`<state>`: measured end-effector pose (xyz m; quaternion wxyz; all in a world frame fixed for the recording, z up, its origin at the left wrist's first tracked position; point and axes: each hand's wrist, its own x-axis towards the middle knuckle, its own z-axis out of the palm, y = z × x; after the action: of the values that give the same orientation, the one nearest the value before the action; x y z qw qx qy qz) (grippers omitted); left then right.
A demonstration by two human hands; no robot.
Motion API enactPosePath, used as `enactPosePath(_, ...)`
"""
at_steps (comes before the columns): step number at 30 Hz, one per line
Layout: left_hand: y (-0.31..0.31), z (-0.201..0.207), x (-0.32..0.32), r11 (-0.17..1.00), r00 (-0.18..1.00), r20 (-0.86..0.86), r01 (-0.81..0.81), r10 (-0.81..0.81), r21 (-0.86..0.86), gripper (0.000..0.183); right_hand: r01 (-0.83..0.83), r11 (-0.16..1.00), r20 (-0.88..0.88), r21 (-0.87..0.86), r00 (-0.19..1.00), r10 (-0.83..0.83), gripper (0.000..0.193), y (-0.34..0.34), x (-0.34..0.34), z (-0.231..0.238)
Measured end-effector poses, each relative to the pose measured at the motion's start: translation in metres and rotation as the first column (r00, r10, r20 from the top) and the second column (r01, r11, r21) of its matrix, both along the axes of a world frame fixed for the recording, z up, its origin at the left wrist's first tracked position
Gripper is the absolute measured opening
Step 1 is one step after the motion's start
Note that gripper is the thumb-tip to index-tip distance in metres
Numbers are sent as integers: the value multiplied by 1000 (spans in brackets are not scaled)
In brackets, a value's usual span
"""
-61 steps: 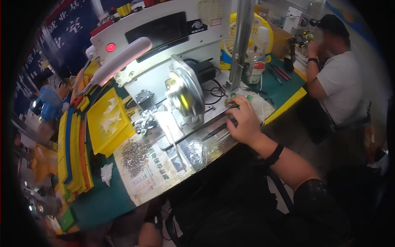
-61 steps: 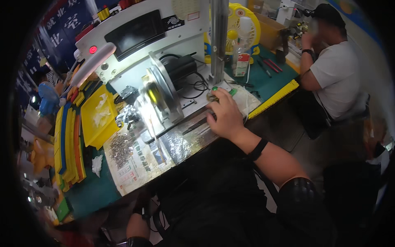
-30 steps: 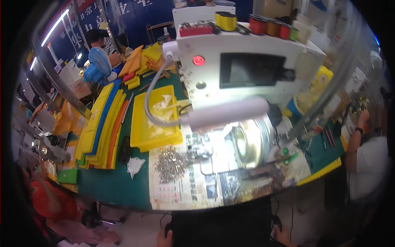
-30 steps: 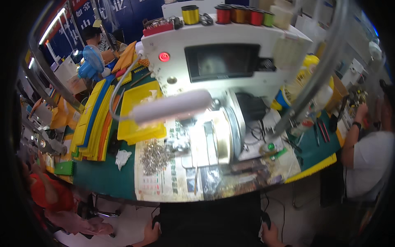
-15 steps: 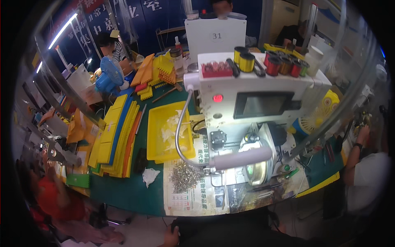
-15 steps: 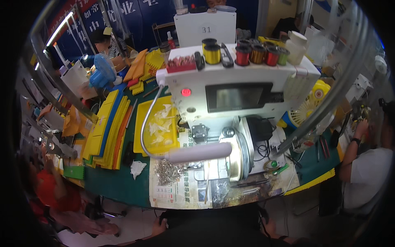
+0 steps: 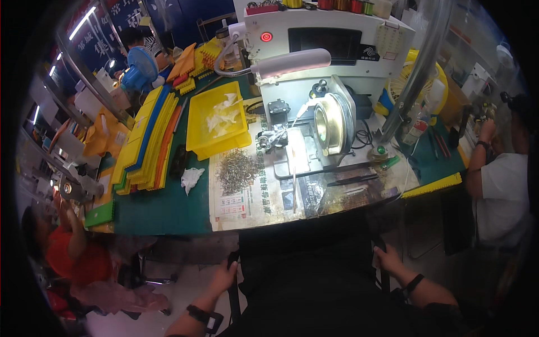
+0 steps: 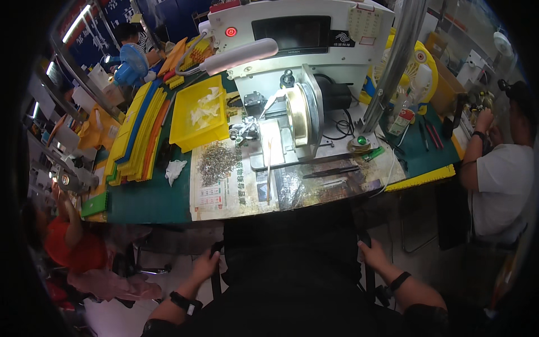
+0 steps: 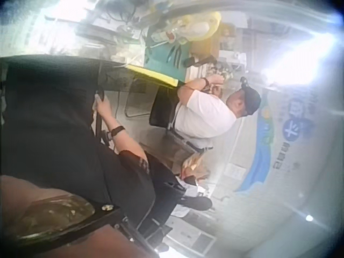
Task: Assembling small metal hardware components using a specialized machine, tweezers, and adhesive.
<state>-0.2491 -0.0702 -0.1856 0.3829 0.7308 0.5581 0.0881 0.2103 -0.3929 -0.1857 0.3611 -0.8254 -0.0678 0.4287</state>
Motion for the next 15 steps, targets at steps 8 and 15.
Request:
enactPosePath(8, 58, 215, 71, 801, 909, 129, 274, -397, 532, 10, -711, 655, 893, 255, 434, 123, 24, 118, 12, 183)
enactPosePath(15, 135, 223, 212, 929, 693, 623, 314, -364, 194, 47, -973, 210, 946, 95, 154, 287, 29, 227, -34, 202)
